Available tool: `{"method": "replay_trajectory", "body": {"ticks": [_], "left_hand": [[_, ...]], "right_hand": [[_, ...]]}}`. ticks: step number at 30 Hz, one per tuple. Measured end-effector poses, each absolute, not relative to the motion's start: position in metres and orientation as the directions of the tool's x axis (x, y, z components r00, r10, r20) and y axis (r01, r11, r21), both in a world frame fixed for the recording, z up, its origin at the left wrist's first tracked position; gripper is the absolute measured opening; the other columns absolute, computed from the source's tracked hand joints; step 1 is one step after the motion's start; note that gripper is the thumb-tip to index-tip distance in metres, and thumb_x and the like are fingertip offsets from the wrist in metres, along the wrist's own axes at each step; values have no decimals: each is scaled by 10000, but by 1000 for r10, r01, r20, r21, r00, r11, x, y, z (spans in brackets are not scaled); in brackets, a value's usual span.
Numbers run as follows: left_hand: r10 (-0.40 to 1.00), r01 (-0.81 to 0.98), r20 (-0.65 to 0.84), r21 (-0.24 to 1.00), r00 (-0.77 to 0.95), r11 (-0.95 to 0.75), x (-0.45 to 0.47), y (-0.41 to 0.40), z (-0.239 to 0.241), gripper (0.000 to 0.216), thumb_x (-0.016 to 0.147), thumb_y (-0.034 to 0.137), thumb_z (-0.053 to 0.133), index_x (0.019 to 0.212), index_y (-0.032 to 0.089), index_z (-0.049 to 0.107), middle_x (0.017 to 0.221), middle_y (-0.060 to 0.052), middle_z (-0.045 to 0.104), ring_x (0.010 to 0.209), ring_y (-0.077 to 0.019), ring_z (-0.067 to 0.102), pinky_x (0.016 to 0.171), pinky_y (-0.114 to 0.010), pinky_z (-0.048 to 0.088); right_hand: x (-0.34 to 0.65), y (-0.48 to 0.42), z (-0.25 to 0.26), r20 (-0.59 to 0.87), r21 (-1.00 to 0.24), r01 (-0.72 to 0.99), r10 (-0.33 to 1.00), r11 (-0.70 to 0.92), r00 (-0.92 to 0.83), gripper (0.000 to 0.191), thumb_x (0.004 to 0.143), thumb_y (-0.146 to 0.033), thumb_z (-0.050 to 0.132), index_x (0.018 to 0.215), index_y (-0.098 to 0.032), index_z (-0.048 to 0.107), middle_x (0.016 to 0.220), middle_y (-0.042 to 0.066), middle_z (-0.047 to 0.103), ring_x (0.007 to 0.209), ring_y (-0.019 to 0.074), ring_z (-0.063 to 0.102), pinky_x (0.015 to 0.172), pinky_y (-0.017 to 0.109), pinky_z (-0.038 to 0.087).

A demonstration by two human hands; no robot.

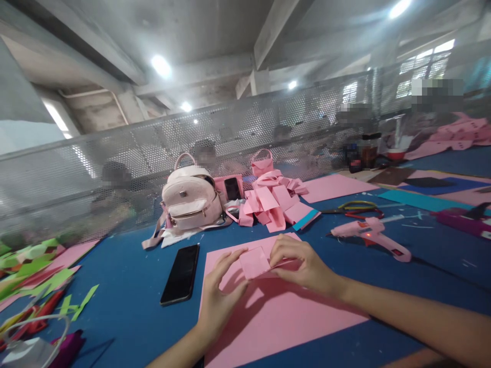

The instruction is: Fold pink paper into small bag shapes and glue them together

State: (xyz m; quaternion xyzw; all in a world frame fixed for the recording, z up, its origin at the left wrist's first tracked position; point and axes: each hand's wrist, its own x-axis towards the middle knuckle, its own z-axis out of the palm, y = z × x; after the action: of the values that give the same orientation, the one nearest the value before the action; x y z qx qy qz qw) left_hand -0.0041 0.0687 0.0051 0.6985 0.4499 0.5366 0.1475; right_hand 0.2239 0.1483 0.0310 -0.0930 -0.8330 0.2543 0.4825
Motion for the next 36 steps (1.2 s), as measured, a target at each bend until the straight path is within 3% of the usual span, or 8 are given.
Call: {"method": "replay_trajectory", "body": {"ticks": [3, 12, 18, 26, 32, 36], "left_hand": [[786, 470, 618, 689, 18, -552, -5, 69, 4, 510, 850, 176, 748, 1307, 380, 646, 1356, -3, 694, 1283, -246, 616, 1113, -400, 475], [808, 531, 590, 683, 4, -501, -8, 69, -1, 469, 846, 218, 742, 1285, 361, 663, 1339, -23, 707, 1322, -323, 577, 1158, -592, 379], [780, 511, 624, 655, 48, -556, -5, 69, 4, 483, 878, 249, 728, 1332, 363, 611, 1365, -25, 686, 1289, -282, 603, 1171, -541, 377], [779, 557, 627, 638, 27, -533, -6, 68, 0, 465, 859, 300, 754, 1293, 393, 617, 1328, -3, 703, 1335, -306, 557, 1154, -572, 382], [751, 541, 652, 596, 106, -593, -3, 65, 7, 442, 860, 227, 738, 1267, 347, 614, 1275, -4, 724, 1217, -254, 654, 1197, -531, 335], [766, 543, 640, 622, 62, -563, -4, 66, 5, 433, 859, 275, 749, 1274, 323, 636, 1292, -33, 723, 1274, -291, 615, 1184, -554, 348]], "right_hand": [[224, 149, 30, 756, -514, -93, 399, 853, -519, 118, 903, -256, 751, 812, -192, 711, 777, 27, 705, 789, 179, 600, 746, 308, 459], [224, 147, 31, 763, -503, -90, 393, 860, -512, 121, 906, -255, 742, 809, -191, 710, 776, 31, 711, 782, 180, 606, 750, 316, 459], [224, 146, 33, 763, -498, -87, 388, 863, -517, 128, 909, -259, 738, 804, -194, 704, 769, 27, 707, 773, 177, 602, 736, 310, 460], [224, 145, 33, 763, -495, -85, 387, 864, -517, 99, 899, -219, 739, 807, -194, 711, 770, 27, 704, 777, 177, 605, 734, 309, 465], [225, 145, 31, 762, -495, -80, 388, 865, -518, 106, 900, -223, 738, 805, -192, 703, 783, 33, 710, 794, 181, 609, 744, 312, 469], [224, 145, 33, 762, -495, -76, 391, 865, -517, 122, 909, -253, 734, 806, -193, 708, 773, 34, 704, 781, 181, 608, 731, 311, 471]]}}
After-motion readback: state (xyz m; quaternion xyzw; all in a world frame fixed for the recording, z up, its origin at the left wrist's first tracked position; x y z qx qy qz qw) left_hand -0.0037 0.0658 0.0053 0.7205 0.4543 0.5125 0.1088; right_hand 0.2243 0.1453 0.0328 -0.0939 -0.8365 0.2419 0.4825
